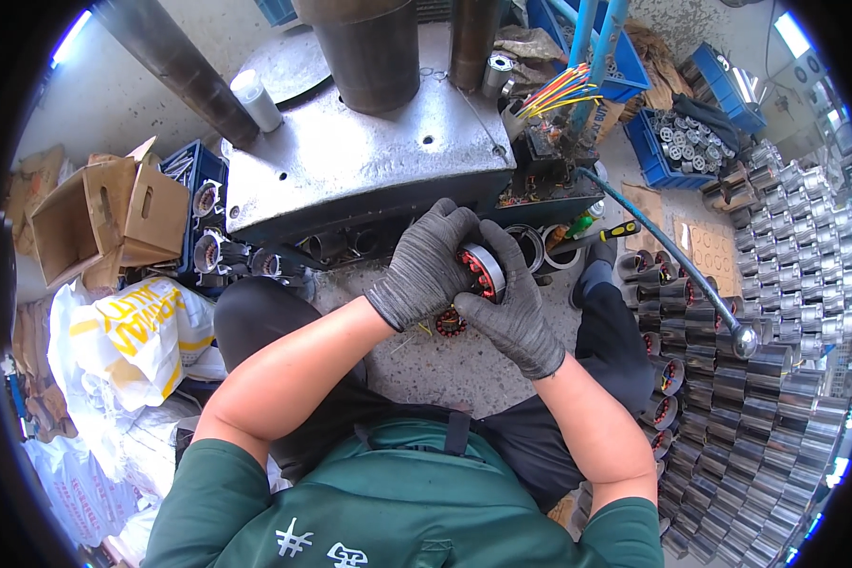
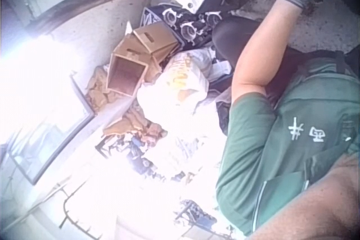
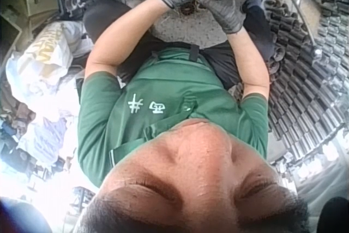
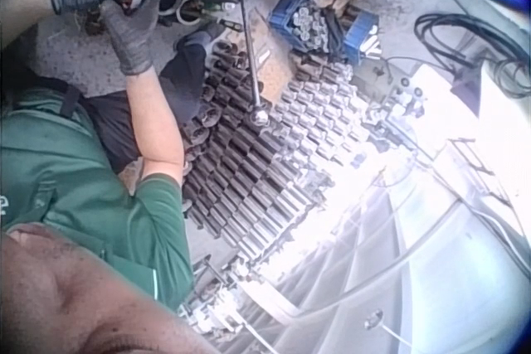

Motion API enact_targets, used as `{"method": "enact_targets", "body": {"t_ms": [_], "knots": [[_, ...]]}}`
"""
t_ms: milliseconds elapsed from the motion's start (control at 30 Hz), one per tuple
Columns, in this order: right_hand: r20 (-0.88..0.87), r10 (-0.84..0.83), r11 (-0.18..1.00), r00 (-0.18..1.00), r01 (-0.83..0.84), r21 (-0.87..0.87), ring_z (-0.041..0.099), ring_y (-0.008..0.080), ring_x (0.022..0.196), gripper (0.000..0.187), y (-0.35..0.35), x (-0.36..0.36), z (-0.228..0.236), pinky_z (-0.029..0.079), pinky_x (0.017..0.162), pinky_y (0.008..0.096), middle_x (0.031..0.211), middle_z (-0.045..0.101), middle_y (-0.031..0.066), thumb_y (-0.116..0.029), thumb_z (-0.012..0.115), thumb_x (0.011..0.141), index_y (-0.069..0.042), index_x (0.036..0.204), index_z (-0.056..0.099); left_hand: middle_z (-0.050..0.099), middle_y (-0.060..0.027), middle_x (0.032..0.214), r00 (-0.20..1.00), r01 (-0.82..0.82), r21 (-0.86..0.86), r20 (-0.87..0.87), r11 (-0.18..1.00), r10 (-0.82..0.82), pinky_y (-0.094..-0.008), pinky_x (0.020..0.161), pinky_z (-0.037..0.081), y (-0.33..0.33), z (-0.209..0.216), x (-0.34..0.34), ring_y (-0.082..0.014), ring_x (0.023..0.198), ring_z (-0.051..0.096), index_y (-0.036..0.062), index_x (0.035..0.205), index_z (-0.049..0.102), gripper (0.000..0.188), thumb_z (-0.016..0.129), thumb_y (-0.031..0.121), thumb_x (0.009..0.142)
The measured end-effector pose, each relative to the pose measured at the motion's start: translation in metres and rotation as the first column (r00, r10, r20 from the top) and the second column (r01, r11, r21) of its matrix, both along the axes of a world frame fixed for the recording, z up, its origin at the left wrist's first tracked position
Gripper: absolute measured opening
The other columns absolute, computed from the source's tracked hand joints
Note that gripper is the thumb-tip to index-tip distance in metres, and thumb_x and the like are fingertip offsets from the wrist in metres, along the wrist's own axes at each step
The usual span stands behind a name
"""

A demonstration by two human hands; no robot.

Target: The person is assembling electric motor stators by winding coils, inserting them into housings, and using a hydraulic press to secure parts.

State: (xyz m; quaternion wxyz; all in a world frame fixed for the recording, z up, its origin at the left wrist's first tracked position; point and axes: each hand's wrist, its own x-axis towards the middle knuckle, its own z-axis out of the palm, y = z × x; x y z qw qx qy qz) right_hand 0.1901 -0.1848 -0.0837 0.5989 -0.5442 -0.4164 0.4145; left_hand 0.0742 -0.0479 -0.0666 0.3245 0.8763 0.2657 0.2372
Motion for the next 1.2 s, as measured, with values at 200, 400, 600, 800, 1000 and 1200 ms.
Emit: {"method": "enact_targets", "body": {"t_ms": [200,400,600,800,1000,1200], "knots": [[-0.139,-0.009,0.999,0.990,0.003,-0.043,0.050,0.0235,0.140,0.100,0.001,-0.002,0.008,0.041,0.119,0.0380,0.153,0.050,0.0124,-0.009,0.087,0.076,-0.005,0.162,0.036,0.064,-0.0167,0.106,0.999,0.002,-0.101,-0.051,0.995,-0.007,-0.0451,0.091,0.057,0.001,-0.003,0.000,-0.0386,0.102,0.067,0.0058,0.110,0.067,0.043,0.083,0.013,0.071],[-0.112,0.001,0.999,0.994,-0.007,-0.052,0.051,0.0229,0.139,0.102,-0.001,0.001,0.001,0.041,0.119,0.0378,0.152,0.051,0.0114,-0.009,0.088,0.074,-0.006,0.162,0.036,0.063,-0.0185,0.109,0.991,0.100,-0.118,-0.079,0.988,-0.110,-0.0440,0.095,0.057,0.003,0.003,-0.008,-0.0382,0.105,0.066,0.0044,0.117,0.067,0.049,0.084,0.016,0.073],[0.035,0.048,0.999,0.998,-0.047,-0.021,0.050,0.0235,0.139,0.102,0.006,-0.003,0.006,0.041,0.119,0.0385,0.152,0.051,0.0124,-0.012,0.088,0.074,-0.006,0.161,0.036,0.064,-0.0190,0.111,0.983,0.033,-0.035,-0.182,0.999,-0.039,-0.0452,0.095,0.057,0.004,0.007,-0.003,-0.0383,0.107,0.067,0.0060,0.125,0.063,0.060,0.087,0.017,0.071],[0.013,0.045,0.999,0.999,-0.044,-0.024,0.052,0.0236,0.138,0.097,0.007,0.005,0.002,0.042,0.118,0.0381,0.151,0.053,0.0129,-0.010,0.084,0.076,-0.005,0.160,0.037,0.063,-0.0181,0.123,0.998,0.046,-0.179,-0.038,0.983,-0.053,-0.0422,0.099,0.057,0.003,0.006,-0.005,-0.0338,0.114,0.068,0.0063,0.135,0.058,0.070,0.088,0.015,0.072],[-0.646,-0.075,0.996,0.760,0.026,-0.084,0.064,0.0245,0.122,0.083,0.001,0.020,0.025,0.054,0.107,0.0400,0.136,0.061,0.0128,-0.021,0.081,0.082,-0.006,0.154,0.043,0.054,-0.0192,0.138,0.945,0.307,-0.190,0.173,0.933,-0.276,-0.0430,0.105,0.054,0.007,0.025,-0.029,-0.0333,0.126,0.061,0.0077,0.146,0.054,0.070,0.086,0.024,0.086],[-0.726,-0.065,0.996,0.685,0.001,-0.089,0.066,0.0233,0.121,0.066,-0.002,0.032,0.020,0.056,0.106,0.0413,0.132,0.066,0.0109,-0.045,0.074,0.095,-0.010,0.147,0.055,0.050,-0.0198,0.149,0.861,0.509,0.250,-0.151,0.824,-0.486,-0.0519,0.114,0.043,0.007,0.039,-0.027,-0.0430,0.133,0.053,0.0190,0.144,0.060,0.077,0.091,0.038,0.076]]}}
